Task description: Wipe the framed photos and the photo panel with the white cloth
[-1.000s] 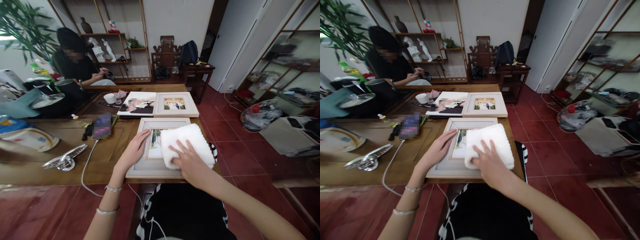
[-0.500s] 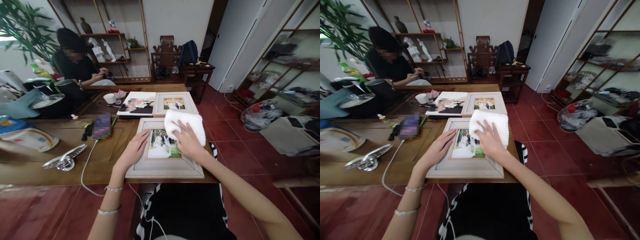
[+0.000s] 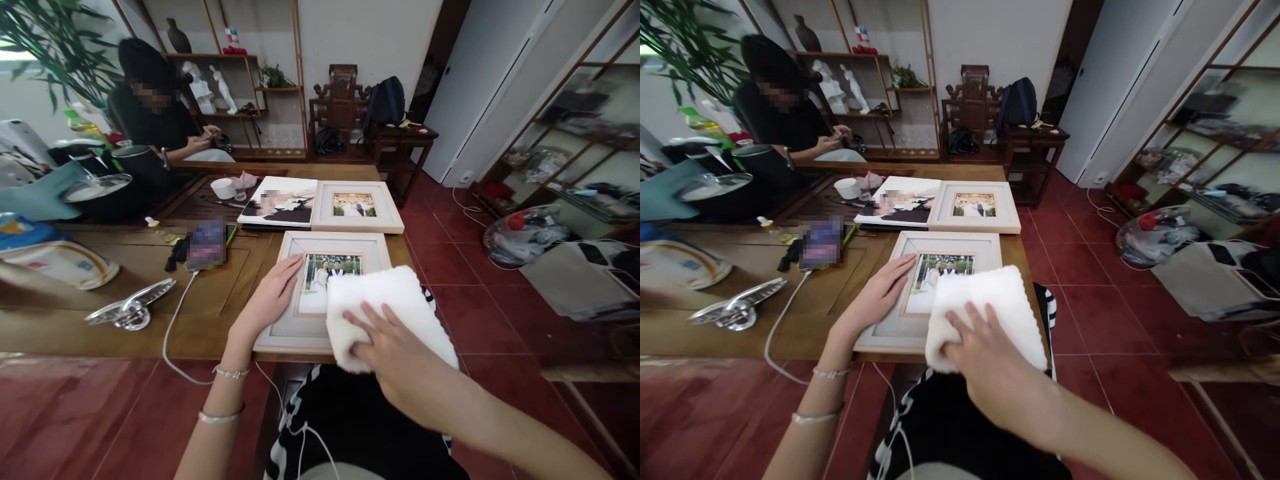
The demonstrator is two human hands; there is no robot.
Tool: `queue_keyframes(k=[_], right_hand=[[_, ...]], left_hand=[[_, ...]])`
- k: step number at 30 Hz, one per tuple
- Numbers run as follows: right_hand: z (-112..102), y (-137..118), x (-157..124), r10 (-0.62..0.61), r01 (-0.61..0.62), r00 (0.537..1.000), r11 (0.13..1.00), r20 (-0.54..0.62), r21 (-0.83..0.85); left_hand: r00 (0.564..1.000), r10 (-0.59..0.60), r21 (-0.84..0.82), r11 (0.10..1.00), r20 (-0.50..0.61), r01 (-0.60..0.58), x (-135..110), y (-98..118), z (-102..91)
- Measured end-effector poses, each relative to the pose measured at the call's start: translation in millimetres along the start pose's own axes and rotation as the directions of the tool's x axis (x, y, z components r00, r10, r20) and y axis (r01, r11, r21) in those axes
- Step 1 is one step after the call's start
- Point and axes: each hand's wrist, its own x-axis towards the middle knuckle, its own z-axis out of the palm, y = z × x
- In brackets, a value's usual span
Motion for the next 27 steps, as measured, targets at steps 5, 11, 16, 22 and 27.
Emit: queue_keyframes(k=[5, 11, 16, 22, 27], right_hand=[[4.3, -21.8, -7.4, -0.037, 0.036, 0.999, 0.998, 0.016, 0.056], [17.7, 8.1, 38.6, 0.081, -0.07, 0.986, 0.994, -0.146, 0.079], [6.1, 59.7, 87.8, 0.151, -0.158, 0.961, 0.987, -0.233, -0.014], [-1.6, 79.7, 116.3, 0.157, -0.192, 0.957, 0.973, -0.242, -0.127], [4.5, 46.2, 80.8, 0.088, -0.095, 0.993, 0.992, -0.082, -0.084]], left_hand=[[1.0, -0.007, 0.003, 1.0, -0.007, 0.007, 0.4, 1.0, 0.3], [1.0, 0.008, 0.008, 1.0, -0.009, -0.008, -0.4, 0.3, 0.6], [1.0, 0.017, 0.013, 1.0, 0.0, -0.017, -0.3, -1.5, 0.9], [1.0, 0.007, 0.022, 1.0, 0.002, -0.007, 0.1, -0.1, 0.5], [1.0, -0.004, 0.018, 1.0, -0.009, 0.005, 0.8, 1.8, 0.9]])
